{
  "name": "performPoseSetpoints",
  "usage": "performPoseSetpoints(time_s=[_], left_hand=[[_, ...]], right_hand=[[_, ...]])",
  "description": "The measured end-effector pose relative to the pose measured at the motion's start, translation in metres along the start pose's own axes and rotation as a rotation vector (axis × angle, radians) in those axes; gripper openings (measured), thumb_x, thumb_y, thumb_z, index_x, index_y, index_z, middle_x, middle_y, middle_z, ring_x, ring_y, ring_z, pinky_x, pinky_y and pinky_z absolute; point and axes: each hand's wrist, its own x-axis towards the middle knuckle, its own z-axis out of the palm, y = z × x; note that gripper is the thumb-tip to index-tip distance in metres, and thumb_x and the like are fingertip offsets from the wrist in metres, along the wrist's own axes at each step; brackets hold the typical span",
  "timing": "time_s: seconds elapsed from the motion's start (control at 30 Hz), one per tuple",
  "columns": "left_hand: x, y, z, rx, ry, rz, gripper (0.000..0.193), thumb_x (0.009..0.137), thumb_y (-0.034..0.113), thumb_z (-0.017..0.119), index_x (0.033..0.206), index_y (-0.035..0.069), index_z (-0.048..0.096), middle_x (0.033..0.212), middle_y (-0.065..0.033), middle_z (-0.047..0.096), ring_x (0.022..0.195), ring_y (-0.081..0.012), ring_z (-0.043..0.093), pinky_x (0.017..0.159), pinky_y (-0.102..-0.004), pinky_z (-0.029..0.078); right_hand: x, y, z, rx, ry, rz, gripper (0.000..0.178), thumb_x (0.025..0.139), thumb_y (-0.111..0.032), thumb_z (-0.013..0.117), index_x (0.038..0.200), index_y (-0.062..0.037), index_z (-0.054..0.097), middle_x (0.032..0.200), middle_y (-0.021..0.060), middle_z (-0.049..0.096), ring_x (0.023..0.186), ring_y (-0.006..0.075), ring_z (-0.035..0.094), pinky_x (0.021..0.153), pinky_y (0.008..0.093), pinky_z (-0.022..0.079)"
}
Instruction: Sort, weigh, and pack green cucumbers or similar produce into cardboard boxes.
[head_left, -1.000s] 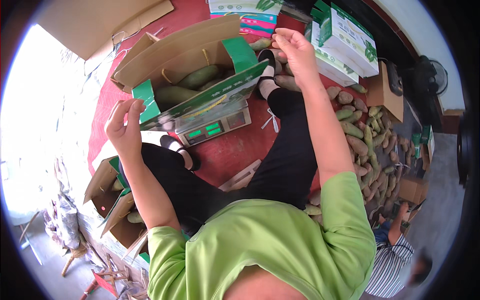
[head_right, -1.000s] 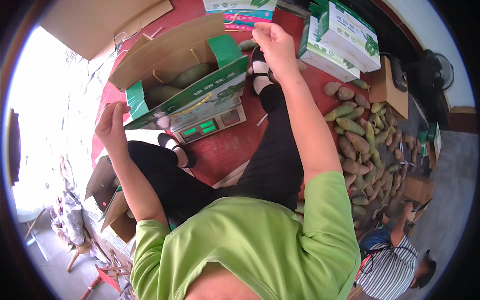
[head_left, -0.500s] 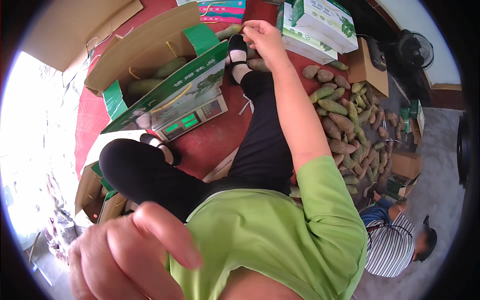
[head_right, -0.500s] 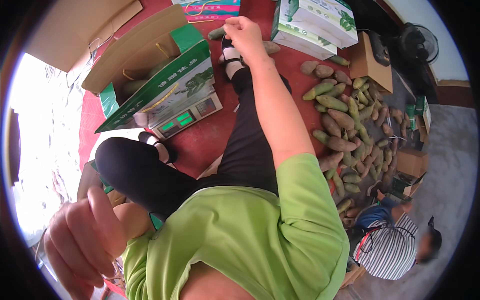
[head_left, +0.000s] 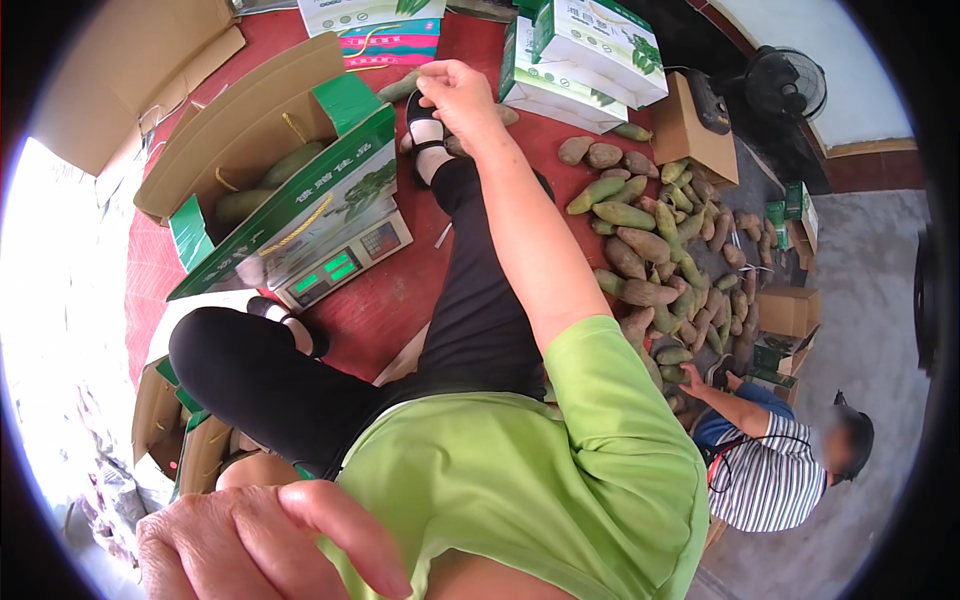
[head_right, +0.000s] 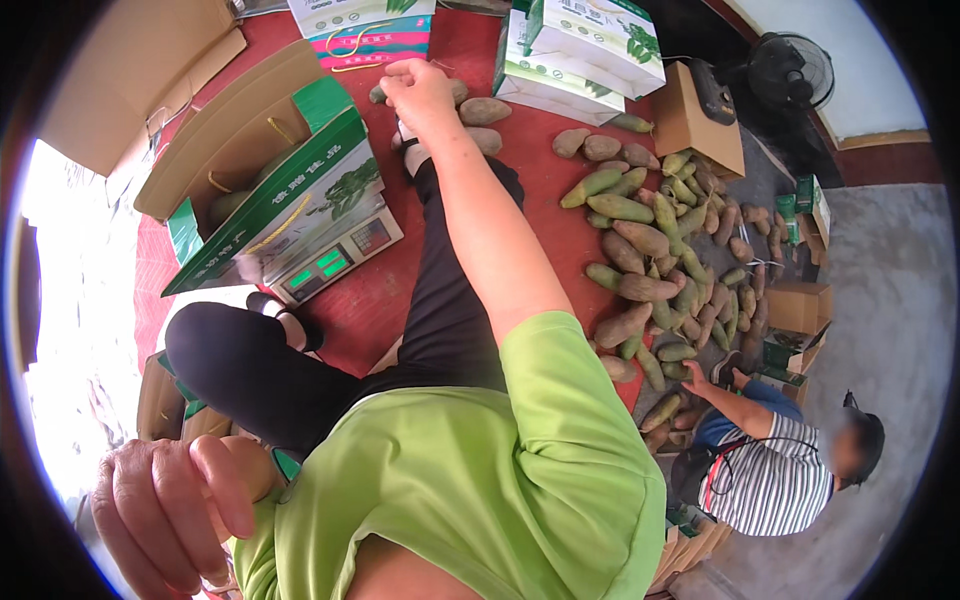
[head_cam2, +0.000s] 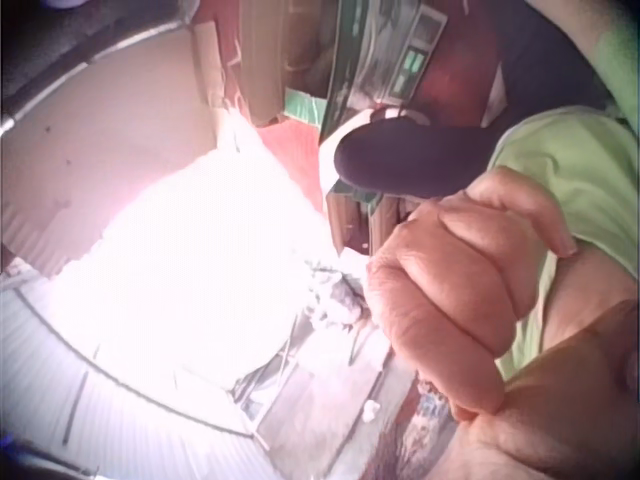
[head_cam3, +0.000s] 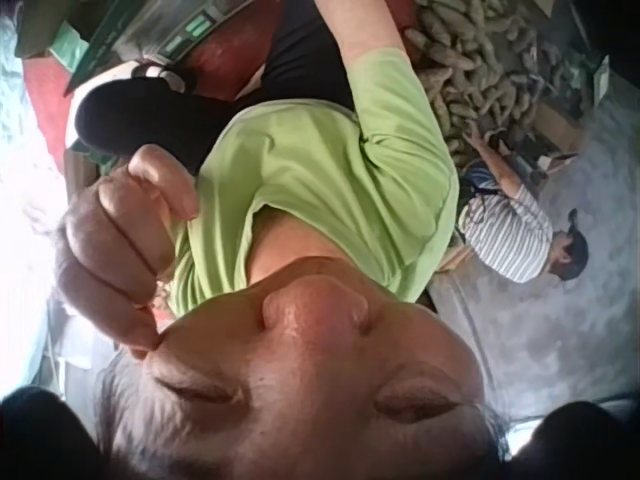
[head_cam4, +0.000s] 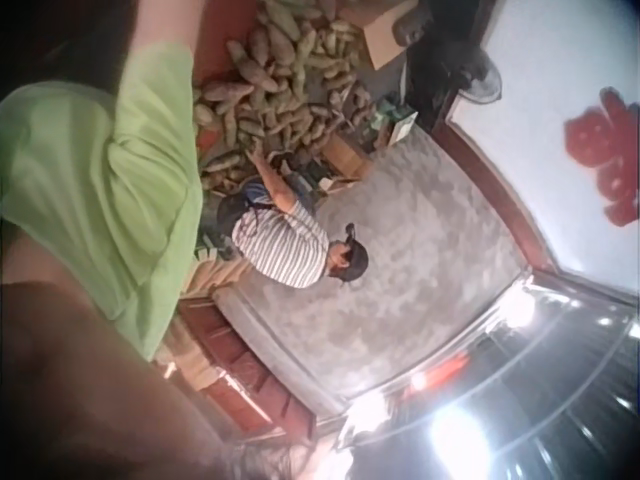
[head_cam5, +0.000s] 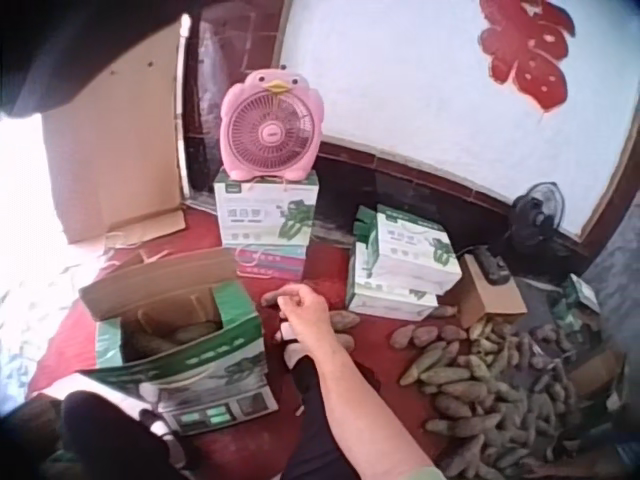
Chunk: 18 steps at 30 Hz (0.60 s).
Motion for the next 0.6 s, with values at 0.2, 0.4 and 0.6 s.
performPoseSetpoints(time_s=[0.2,0.4,0.6], left_hand=[[0.01,0.001,0.001,-0.019,-0.007,-0.099,0.006,0.078,0.014,0.075,0.08,0.012,0.069,0.074,0.0036,0.054,0.068,-0.0115,0.051,0.081,-0.0398,0.039],[0.014,-0.004,-0.01,-0.07,-0.085,-0.118,0.006,0.08,0.016,0.074,0.08,0.012,0.069,0.074,0.0035,0.055,0.068,-0.0114,0.051,0.082,-0.0396,0.039],[0.019,-0.006,-0.011,-0.06,-0.088,-0.149,0.008,0.08,0.017,0.074,0.08,0.012,0.069,0.072,0.0037,0.054,0.068,-0.0112,0.051,0.082,-0.0387,0.04]], right_hand=[[0.001,-0.001,-0.003,-0.067,0.004,-0.003,0.025,0.081,-0.009,0.064,0.103,0.0038,0.062,0.083,0.01,0.066,0.068,0.0144,0.061,0.062,0.0288,0.05],[0.001,0.002,-0.002,-0.017,-0.006,-0.013,0.025,0.082,-0.009,0.064,0.103,0.0036,0.062,0.083,0.0097,0.066,0.067,0.0137,0.061,0.061,0.0279,0.049],[-0.001,-0.006,-0.002,-0.038,-0.003,0.005,0.025,0.081,-0.008,0.064,0.103,0.0041,0.061,0.083,0.0098,0.066,0.067,0.0135,0.06,0.061,0.0276,0.05]])
